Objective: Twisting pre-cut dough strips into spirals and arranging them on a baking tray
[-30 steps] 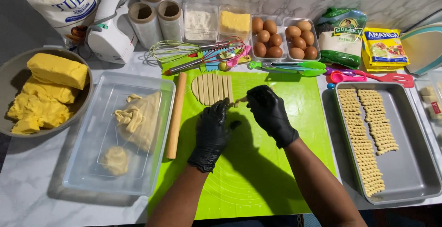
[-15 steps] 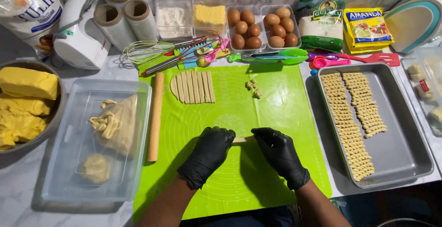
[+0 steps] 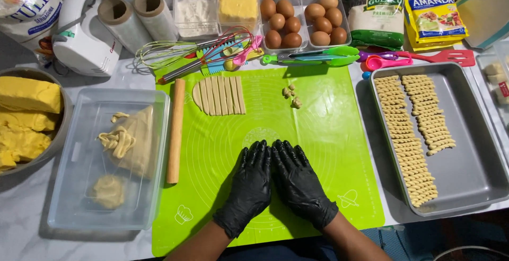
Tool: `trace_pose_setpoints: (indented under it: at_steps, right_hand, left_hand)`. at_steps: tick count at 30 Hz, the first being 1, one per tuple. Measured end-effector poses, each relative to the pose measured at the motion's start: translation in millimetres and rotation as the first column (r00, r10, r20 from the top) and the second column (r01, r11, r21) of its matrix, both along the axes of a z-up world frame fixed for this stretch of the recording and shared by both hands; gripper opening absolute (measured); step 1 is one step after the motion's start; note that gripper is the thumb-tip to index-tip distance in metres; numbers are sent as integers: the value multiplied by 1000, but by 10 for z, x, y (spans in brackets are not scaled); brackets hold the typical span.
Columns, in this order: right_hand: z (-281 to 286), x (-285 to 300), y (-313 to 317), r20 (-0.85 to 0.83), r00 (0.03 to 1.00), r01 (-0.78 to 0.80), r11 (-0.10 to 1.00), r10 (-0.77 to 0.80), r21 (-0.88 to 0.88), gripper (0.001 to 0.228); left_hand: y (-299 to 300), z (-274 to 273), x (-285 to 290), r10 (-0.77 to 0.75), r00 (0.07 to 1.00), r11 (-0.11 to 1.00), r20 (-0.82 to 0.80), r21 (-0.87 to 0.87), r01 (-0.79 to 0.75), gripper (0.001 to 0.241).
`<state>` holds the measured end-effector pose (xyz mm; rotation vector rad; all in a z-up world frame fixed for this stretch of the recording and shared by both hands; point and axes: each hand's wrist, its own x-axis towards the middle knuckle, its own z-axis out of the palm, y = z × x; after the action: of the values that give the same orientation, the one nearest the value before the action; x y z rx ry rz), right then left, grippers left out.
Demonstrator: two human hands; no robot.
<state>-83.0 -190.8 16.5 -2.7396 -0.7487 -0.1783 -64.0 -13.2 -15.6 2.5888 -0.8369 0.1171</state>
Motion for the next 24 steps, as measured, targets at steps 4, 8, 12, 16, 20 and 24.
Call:
trace_pose_setpoints:
  at_steps: [4,8,12,16,20,24]
  right_hand:
    - [108,-163,-10,40,999,40,995,-37,-86,62]
    - [31,-8,7,61,996,71,992,-65,-107,62]
    - [268,-160,-1,8,998,66,995,-66,-74,59]
    - [205,-264,-56,42,994,106,989,-102,-105,59]
    - [224,-20,-68,3,993,117,990,-117,-83,63]
    - [230,-145,-115,53,993,111,984,-105,-141,66]
  left_hand:
    - [129,212,-177,-40,997,997,60,74,36,72]
    - [76,74,24,-30,999,997,28,71,28,71]
    - [172,195,-138,-67,997,992,-22,104,69,73]
    - [248,181,-232,-70,997,993,31,100,67,76]
    - [201,151,17,-49,999,998,23,30,48,71]
    - [318,133,-196,-28,999,995,44,95,24,81]
